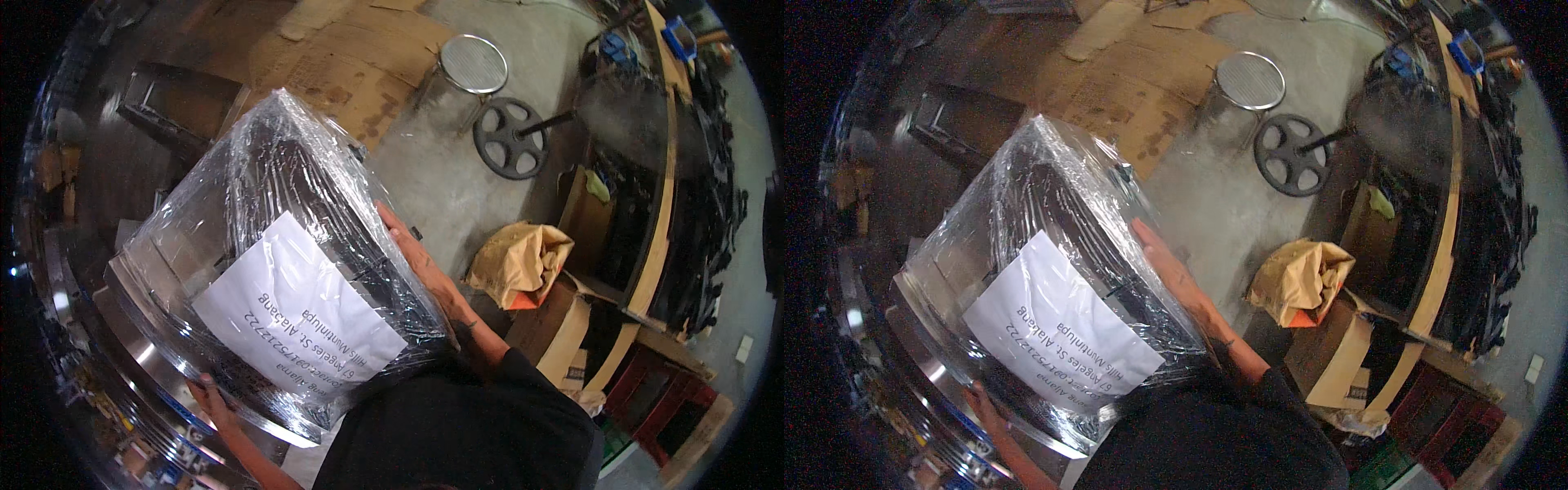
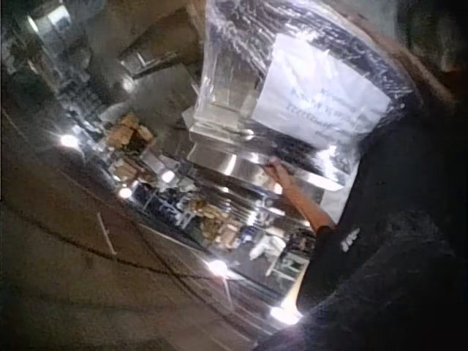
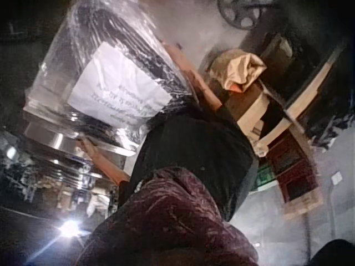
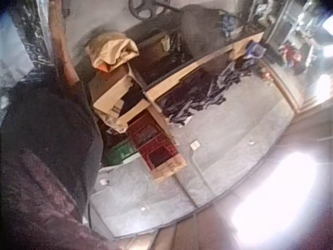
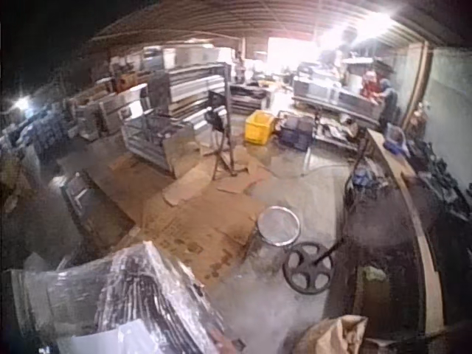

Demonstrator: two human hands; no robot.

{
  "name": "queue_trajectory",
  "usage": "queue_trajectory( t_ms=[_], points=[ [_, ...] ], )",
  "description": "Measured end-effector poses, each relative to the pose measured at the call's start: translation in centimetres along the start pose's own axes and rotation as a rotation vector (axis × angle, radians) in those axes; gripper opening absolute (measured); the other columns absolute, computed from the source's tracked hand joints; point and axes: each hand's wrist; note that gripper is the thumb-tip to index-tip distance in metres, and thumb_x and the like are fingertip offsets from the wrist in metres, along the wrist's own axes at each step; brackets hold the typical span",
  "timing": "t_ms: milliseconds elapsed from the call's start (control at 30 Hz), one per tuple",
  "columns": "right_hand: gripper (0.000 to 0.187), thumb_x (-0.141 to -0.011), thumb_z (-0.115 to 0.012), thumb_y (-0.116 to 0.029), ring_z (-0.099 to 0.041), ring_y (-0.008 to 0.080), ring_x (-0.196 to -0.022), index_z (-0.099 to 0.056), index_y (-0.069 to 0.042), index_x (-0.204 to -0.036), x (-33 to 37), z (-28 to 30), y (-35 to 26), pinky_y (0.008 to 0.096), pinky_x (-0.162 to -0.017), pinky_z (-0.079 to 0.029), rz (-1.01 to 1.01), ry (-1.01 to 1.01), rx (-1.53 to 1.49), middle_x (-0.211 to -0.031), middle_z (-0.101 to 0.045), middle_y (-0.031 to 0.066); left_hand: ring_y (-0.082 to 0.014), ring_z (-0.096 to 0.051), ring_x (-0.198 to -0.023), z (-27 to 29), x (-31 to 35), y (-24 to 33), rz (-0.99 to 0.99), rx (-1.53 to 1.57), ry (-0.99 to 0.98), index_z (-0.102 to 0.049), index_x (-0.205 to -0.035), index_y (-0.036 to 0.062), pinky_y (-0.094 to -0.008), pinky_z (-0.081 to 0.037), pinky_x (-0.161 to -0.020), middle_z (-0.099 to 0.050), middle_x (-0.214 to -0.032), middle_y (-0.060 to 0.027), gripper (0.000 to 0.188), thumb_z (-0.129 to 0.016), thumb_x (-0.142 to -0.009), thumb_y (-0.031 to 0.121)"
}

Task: The person scrubs a stainless steel surface with a green scouring pad, then walks through a warehouse to move a wrapped metal unit and a hand truck. They handle a plastic-wrapped item and reposition a hand truck across the floor.

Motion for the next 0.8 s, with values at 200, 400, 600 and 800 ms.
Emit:
queue_trajectory(
  t_ms=[200, 400, 600, 800],
  points=[
    [0.054, -0.108, -0.039, -0.042, -0.045, 0.0266, -0.135, -0.049, -0.001, -0.144, 0.1, 1.4, 0.3, 0.0394, -0.116, -0.031, -0.051, 0.135, -0.083, -0.145, -0.051, 0.0151, -0.0293, -0.054, -0.122, -0.1, -0.2, 2.6, -0.071, -0.095, 0.004, -0.019, -0.159, 0.0050, -0.0414, -0.047, -0.103, -0.045, -0.148, -0.0169, 0.095, -0.074, -0.091, 0.043],
    [0.054, -0.103, -0.050, -0.048, -0.060, 0.0196, -0.106, -0.062, 0.000, -0.126, -10.2, 5.7, 12.2, 0.0351, -0.093, -0.047, -0.109, 0.635, 0.416, -0.112, -0.066, 0.0120, -0.0298, -0.040, -0.136, -1.1, 1.2, 5.2, -0.101, -0.101, 0.058, -0.024, -0.157, -0.0010, -0.0405, -0.027, -0.117, -0.038, -0.153, -0.0196, 0.094, -0.069, -0.093, 0.051],
    [0.063, -0.097, -0.053, -0.056, -0.064, 0.0281, -0.108, -0.065, 0.000, -0.122, -19.3, 3.0, 3.9, 0.0371, -0.091, -0.047, -0.302, 0.438, 0.255, -0.109, -0.070, 0.0182, -0.0309, -0.040, -0.137, 0.3, 1.4, 4.0, -0.144, -0.102, 0.057, -0.020, -0.158, -0.0010, -0.0414, -0.026, -0.118, -0.038, -0.153, -0.0213, 0.101, -0.070, -0.091, 0.054],
    [0.068, -0.088, -0.056, -0.058, -0.064, 0.0359, -0.108, -0.068, 0.003, -0.117, -22.1, 2.2, 5.1, 0.0418, -0.094, -0.047, -0.328, 0.482, 0.365, -0.112, -0.070, 0.0241, -0.0331, -0.045, -0.133, 1.8, 0.9, 2.9, -0.095, -0.221, 0.120, -0.018, -0.159, 0.0012, -0.0441, -0.039, -0.112, -0.035, -0.155, -0.0217, 0.102, -0.070, -0.090, 0.055]
  ],
)
Point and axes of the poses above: each hand's wrist, its own x-axis away from the middle knuckle, its own z-axis out of the back of the hand, y = z × x
